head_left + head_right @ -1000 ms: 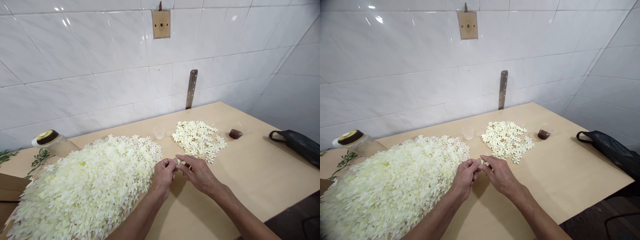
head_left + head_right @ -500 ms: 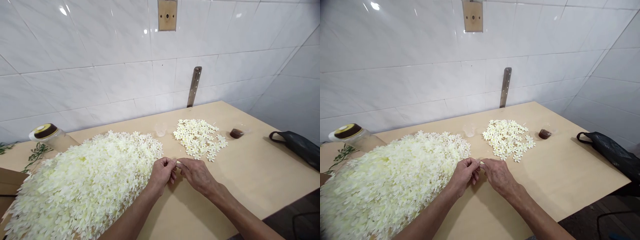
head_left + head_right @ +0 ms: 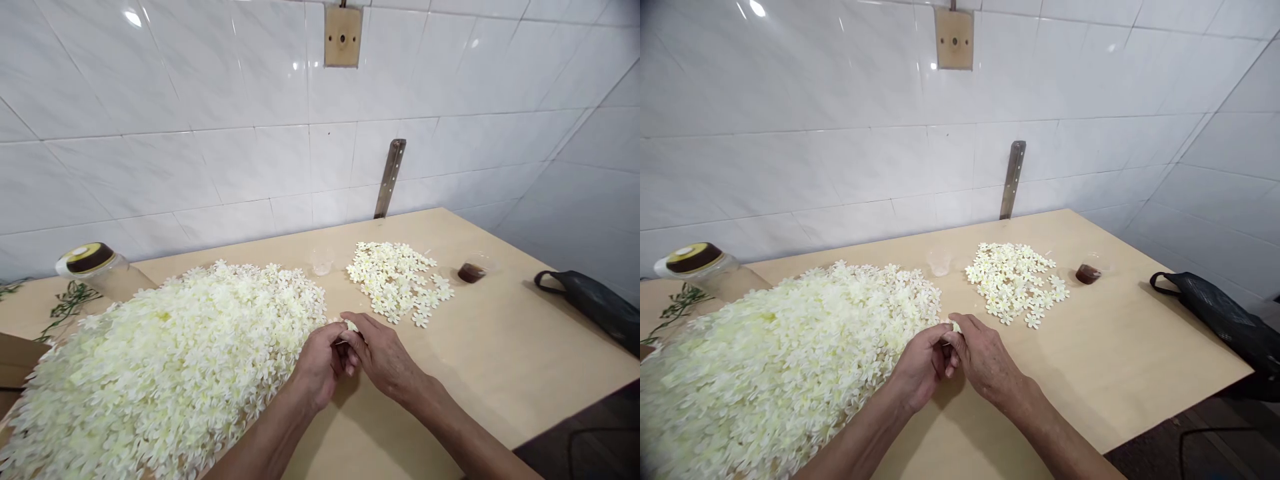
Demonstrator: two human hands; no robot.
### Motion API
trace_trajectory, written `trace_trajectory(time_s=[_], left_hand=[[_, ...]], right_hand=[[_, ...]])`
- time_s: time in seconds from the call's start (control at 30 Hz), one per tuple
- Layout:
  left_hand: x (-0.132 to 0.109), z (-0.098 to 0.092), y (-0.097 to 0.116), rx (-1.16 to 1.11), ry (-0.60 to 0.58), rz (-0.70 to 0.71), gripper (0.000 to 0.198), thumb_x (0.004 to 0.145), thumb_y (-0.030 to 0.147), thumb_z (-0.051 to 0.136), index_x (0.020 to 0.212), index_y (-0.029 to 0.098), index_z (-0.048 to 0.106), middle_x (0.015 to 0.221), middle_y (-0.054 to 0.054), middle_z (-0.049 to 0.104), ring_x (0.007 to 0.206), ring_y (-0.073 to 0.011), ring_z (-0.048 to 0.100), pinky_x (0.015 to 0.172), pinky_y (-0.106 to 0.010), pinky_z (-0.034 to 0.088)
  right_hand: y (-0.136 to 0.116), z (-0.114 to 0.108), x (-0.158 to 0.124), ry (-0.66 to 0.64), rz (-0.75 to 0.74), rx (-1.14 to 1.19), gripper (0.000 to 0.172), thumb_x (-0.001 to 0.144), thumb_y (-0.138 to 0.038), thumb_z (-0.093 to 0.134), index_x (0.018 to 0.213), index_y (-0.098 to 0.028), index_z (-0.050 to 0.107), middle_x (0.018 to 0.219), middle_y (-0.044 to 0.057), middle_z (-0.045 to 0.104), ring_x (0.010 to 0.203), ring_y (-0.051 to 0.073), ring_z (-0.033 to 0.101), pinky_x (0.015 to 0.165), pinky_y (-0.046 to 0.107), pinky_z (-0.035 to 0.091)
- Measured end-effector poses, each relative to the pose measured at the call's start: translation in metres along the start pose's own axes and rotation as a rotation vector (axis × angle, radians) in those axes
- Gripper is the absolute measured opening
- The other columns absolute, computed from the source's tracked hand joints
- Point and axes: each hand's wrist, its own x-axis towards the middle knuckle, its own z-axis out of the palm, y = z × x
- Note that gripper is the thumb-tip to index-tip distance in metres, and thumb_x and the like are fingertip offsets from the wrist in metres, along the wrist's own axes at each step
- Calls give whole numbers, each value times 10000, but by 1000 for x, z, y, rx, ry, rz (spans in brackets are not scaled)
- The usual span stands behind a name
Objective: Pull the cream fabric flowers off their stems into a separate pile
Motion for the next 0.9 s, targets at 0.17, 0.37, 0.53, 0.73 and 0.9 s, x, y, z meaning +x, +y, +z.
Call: trace_trajectory(time_s=[0.17,0.37,0.53,0.73,0.9], left_hand=[[-4,-10,1,15,-18,-17,257,772,343,565,778,101,650,694,-69,634,478,-132,554,414,-244,415],[-7,-19,2,151,87,21,302,797,400,644,831,100,636,725,-50,615,470,-112,558,402,-222,397],[-5,-15,3,172,48,41,368,759,468,710,796,112,626,774,-51,627,486,-99,552,408,-213,395],[-3,-16,1,173,29,27,406,733,494,746,704,118,595,711,-48,624,479,-82,509,428,-209,366],[-4,-15,-1,95,10,-61,358,716,445,757,693,120,608,691,-42,616,483,-87,517,441,-214,352]], right_hand=[[6,-11,-1,-9,-55,14,281,1005,-316,403,1140,-208,625,862,50,685,728,169,641,670,283,499],[1,-19,-4,43,-9,99,274,1010,-312,407,993,-203,658,567,-28,556,525,126,546,600,244,450],[1,-13,-6,-94,-3,154,302,1011,-275,356,937,-204,640,700,6,604,552,114,537,566,225,442],[4,-12,-8,-209,26,204,382,987,-207,342,1350,-239,456,778,8,649,609,138,530,592,248,458],[-5,-18,-9,-259,34,319,380,1010,-247,326,1380,-249,415,811,18,675,688,155,608,670,280,496]])
